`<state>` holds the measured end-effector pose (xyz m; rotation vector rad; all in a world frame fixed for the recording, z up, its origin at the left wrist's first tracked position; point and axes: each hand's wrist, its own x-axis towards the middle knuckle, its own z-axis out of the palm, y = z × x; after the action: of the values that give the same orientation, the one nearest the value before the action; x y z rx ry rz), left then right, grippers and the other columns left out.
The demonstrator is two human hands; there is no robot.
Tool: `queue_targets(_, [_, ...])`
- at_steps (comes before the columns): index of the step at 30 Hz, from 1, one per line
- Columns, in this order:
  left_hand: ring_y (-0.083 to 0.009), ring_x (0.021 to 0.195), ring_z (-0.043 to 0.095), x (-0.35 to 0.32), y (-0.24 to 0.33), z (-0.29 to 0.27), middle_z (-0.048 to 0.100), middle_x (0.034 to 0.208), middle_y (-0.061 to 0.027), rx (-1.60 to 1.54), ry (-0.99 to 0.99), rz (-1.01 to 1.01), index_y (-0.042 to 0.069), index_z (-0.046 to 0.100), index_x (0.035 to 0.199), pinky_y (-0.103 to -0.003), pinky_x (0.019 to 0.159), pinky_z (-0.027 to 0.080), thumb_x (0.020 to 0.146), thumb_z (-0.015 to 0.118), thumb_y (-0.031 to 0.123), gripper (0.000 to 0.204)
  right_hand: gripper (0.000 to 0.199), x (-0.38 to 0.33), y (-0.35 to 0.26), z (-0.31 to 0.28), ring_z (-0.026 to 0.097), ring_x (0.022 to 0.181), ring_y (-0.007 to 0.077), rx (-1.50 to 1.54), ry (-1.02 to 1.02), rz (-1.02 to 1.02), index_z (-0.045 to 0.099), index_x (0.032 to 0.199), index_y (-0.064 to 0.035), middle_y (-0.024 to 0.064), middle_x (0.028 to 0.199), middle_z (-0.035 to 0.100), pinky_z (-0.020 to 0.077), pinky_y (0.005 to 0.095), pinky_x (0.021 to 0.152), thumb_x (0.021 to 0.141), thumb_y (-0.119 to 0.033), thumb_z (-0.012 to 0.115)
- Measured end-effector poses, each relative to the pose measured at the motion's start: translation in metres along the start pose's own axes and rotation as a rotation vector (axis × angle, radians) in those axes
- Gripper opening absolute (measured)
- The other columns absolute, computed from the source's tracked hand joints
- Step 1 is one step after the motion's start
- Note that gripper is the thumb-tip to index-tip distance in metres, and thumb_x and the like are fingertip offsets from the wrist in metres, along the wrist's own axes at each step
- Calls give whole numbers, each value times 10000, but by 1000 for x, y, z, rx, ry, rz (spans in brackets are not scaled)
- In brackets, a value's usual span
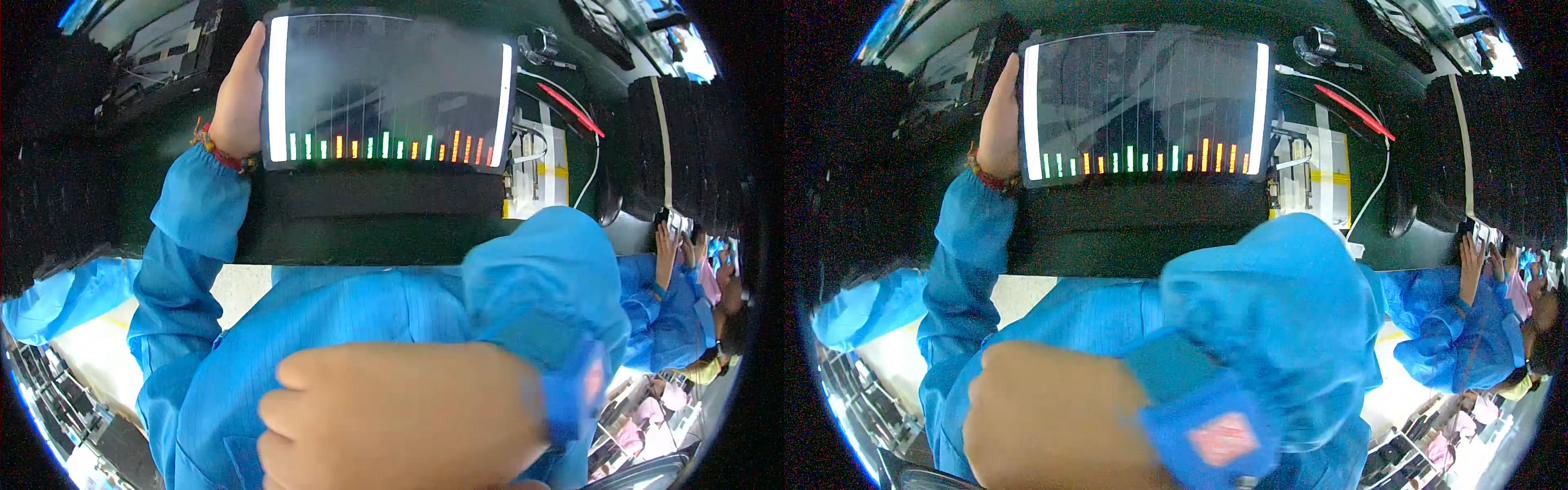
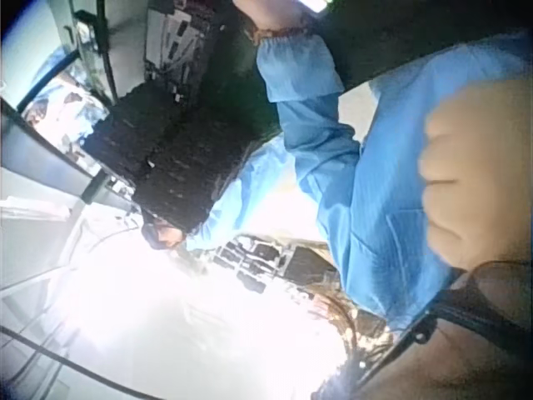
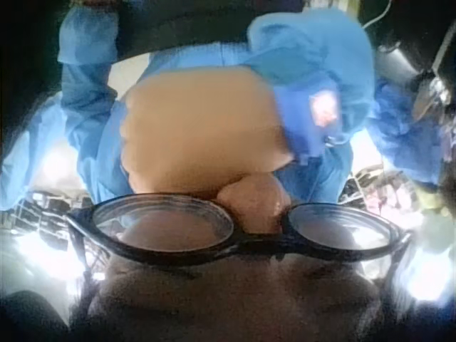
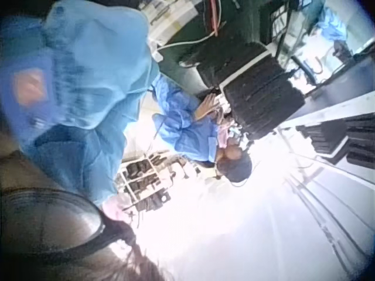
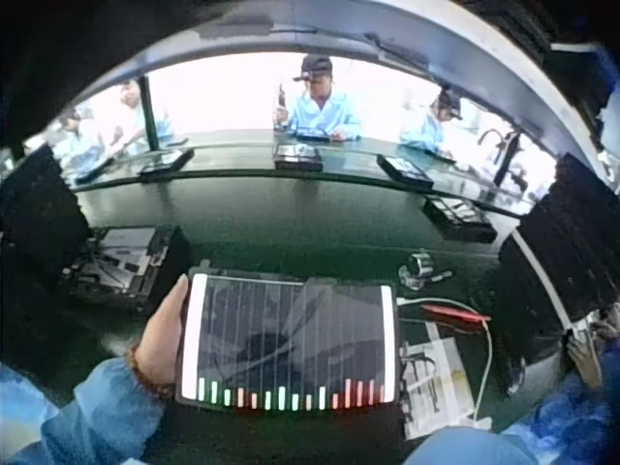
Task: The person assembles and tests tablet computers on an assembly line by connecting ribbon cables, peeling protective films, and tapping the touchscreens to run display tests.
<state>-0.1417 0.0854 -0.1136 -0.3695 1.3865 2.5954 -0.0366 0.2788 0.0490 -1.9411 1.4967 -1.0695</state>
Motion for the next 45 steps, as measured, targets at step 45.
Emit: queue_targets(45, [-292,1056,540,-14,17,5,543,1204,-125,-155,-71,-57,47,483,1243,-436,922,418,938,334,476,546,132,-238,166,-65,544,791,261,-659,793,749,555,922,-2,132,838,532,437,353,697,817,-81,573])
